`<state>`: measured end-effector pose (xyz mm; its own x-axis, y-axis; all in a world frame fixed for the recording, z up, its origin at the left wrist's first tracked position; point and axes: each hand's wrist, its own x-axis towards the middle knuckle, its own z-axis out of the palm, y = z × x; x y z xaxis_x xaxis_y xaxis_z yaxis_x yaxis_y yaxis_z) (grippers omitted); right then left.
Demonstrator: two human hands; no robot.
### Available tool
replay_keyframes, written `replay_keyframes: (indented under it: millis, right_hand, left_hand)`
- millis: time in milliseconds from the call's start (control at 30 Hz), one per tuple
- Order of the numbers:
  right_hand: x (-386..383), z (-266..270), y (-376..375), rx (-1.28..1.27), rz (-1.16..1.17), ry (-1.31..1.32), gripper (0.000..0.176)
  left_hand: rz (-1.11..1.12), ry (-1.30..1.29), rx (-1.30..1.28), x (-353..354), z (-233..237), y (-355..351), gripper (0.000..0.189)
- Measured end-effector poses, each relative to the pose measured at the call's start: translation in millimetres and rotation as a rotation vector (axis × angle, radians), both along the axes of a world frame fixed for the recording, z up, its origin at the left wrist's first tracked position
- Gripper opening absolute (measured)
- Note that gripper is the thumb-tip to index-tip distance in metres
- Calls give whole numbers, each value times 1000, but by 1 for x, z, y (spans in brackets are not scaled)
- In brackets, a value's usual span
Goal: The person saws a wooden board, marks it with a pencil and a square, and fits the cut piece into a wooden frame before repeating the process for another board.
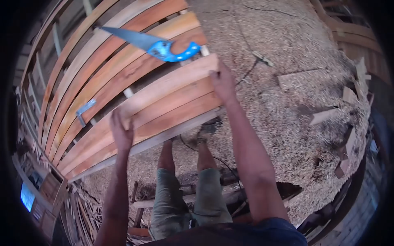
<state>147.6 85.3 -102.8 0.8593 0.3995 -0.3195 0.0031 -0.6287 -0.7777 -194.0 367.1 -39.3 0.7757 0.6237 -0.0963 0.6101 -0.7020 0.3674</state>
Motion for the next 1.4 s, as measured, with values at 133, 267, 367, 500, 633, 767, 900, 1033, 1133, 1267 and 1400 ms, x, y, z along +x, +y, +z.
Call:
replay_keyframes:
  millis: [133,267,367,500,633,767,900,1033,1133,1267,1400]
  right_hand:
    - [10,8,-7,-89,174,-13,62]
    - [20,62,-2,-84,39,100,79]
    - [36,197,5,437,-275,228,63]
    - [41,353,-52,1084,-118,96,57]
    - [42,429,-78,1215,67,24,53]
    - [49,435,-84,1159,109,7,49]
    - [55,399,-68,901,2,20,47]
    - [49,276,-30,229,-14,114,46]
    - [24,146,-20,253,86,149,42]
    - [17,102,10,175,250,-44,33]
    - [24,95,20,191,285,-97,29]
  left_hand:
    - [-131,-352,-246,180,3,-120,62]
    - [-36,-194,-242,278,-25,-151,69]
    - [-30,-138,17,286,-62,-154,64]
    - [-8,-29,-260,285,-44,-127,47]
    - [-43,6,-380,286,-46,-119,48]
    - [-91,-79,-344,280,-54,-119,49]
    - [-91,-57,-410,279,-55,-115,50]
    - [-65,-3,-511,283,-49,-112,50]
    - [-62,19,-539,284,-46,-110,49]
    - [-72,14,-551,282,-51,-107,48]
    - [-76,28,-553,282,-50,-107,45]
